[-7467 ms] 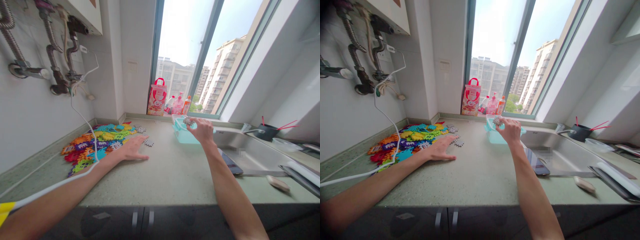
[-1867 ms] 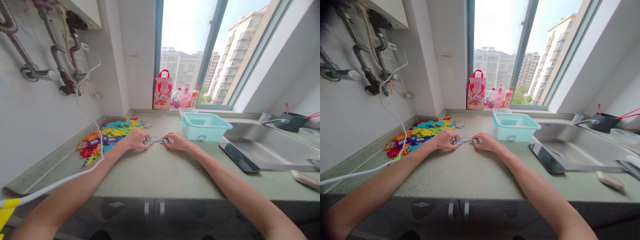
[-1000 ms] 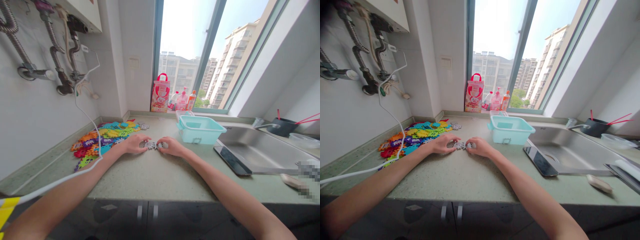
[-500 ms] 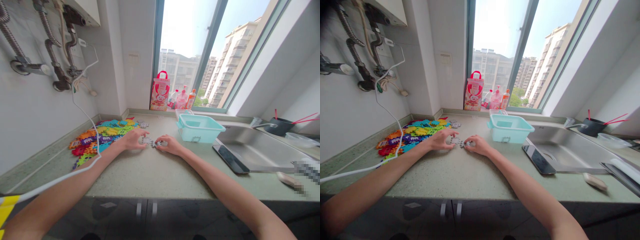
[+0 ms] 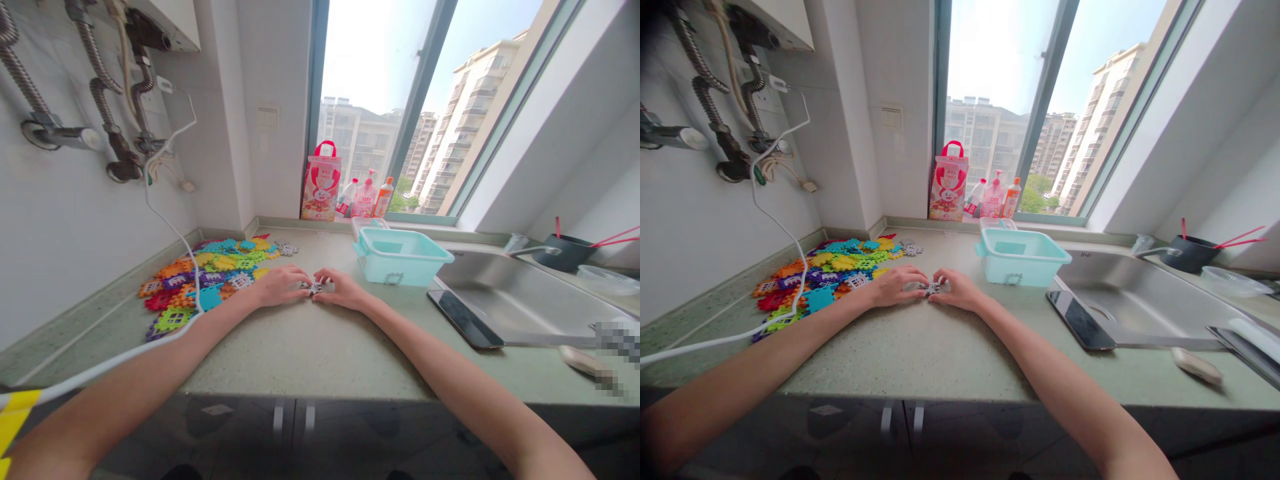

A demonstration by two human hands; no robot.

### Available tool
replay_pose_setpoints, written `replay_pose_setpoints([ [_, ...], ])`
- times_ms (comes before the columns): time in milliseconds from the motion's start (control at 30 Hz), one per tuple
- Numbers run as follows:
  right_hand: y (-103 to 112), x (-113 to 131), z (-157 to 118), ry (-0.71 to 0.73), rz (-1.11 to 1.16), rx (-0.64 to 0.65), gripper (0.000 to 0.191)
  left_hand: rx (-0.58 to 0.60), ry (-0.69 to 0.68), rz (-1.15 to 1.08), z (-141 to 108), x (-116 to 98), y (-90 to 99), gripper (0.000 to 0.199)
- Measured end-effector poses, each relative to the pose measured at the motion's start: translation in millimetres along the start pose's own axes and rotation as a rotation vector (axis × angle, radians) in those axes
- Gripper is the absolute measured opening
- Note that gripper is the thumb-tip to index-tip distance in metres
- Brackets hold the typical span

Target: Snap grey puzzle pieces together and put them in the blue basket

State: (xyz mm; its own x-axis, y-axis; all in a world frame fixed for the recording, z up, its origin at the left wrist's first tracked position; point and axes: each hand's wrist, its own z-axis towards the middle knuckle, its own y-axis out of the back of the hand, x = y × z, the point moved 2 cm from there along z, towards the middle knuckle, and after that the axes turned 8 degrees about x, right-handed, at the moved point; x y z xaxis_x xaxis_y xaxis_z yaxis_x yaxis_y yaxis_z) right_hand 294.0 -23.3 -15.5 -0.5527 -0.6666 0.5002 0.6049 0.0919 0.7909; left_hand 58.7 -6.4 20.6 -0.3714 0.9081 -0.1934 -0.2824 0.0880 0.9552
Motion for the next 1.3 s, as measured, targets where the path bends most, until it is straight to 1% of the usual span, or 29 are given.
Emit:
replay_pose_setpoints([
  [100, 1, 2, 0, 0.026, -0.049, 0.031, 0.033, 0.013, 0.011, 0.0, -2, 2, -2.3, 0.033],
  [233, 2, 5, 1, 0.006, -0.111, 0.042, 0.024, 0.005, 0.044, 0.029, -4, 4, -7.1, 0.045],
  [333, 2, 8, 2, -0.015, -0.141, 0.024, 0.023, -0.033, 0.108, 0.085, -3, 5, -9.5, 0.062],
  [400, 2, 10, 3, -0.027, -0.162, 0.018, 0.026, -0.056, 0.139, 0.144, -3, 5, -6.0, 0.071],
  [467, 2, 11, 3, -0.029, -0.171, 0.016, 0.027, -0.061, 0.167, 0.226, -6, 6, 3.9, 0.072],
  [533, 3, 12, 3, -0.027, -0.178, 0.018, 0.028, -0.037, 0.24, 0.31, -13, 10, 19.2, 0.063],
  [567, 3, 12, 3, -0.028, -0.185, 0.023, 0.028, -0.013, 0.298, 0.348, -18, 13, 27.9, 0.058],
  [633, 4, 13, 3, -0.045, -0.209, 0.036, 0.029, 0.049, 0.459, 0.416, -30, 21, 45.1, 0.051],
  [700, 4, 14, 3, -0.074, -0.233, 0.052, 0.031, 0.127, 0.632, 0.475, -43, 30, 59.4, 0.051],
  [733, 4, 15, 3, -0.08, -0.25, 0.057, 0.033, 0.161, 0.695, 0.493, -48, 34, 64.9, 0.054],
  [767, 5, 16, 4, -0.071, -0.272, 0.062, 0.033, 0.188, 0.739, 0.502, -52, 37, 69.3, 0.056],
  [833, 9, 20, 4, -0.01, -0.339, 0.07, 0.034, 0.213, 0.77, 0.493, -57, 39, 75.5, 0.06],
  [933, 28, 25, 4, 0.121, -0.46, 0.038, 0.03, 0.265, 0.795, 0.453, -59, 38, 79.8, 0.059],
  [967, 38, 26, 3, 0.144, -0.492, 0.001, 0.029, 0.285, 0.802, 0.442, -58, 37, 80.4, 0.057],
  [1033, 65, 23, -3, 0.146, -0.544, -0.123, 0.028, 0.318, 0.82, 0.43, -57, 36, 80.7, 0.054],
  [1133, 110, 12, -20, 0.051, -0.619, -0.392, 0.028, 0.361, 0.857, 0.412, -55, 37, 79.1, 0.051],
  [1200, 136, 2, -34, -0.05, -0.676, -0.554, 0.027, 0.385, 0.87, 0.406, -54, 38, 77.5, 0.048],
  [1267, 154, -6, -48, -0.166, -0.715, -0.65, 0.029, 0.368, 0.838, 0.419, -53, 38, 76.9, 0.042],
  [1300, 160, -9, -53, -0.231, -0.724, -0.67, 0.03, 0.345, 0.816, 0.429, -53, 37, 77.1, 0.038],
])
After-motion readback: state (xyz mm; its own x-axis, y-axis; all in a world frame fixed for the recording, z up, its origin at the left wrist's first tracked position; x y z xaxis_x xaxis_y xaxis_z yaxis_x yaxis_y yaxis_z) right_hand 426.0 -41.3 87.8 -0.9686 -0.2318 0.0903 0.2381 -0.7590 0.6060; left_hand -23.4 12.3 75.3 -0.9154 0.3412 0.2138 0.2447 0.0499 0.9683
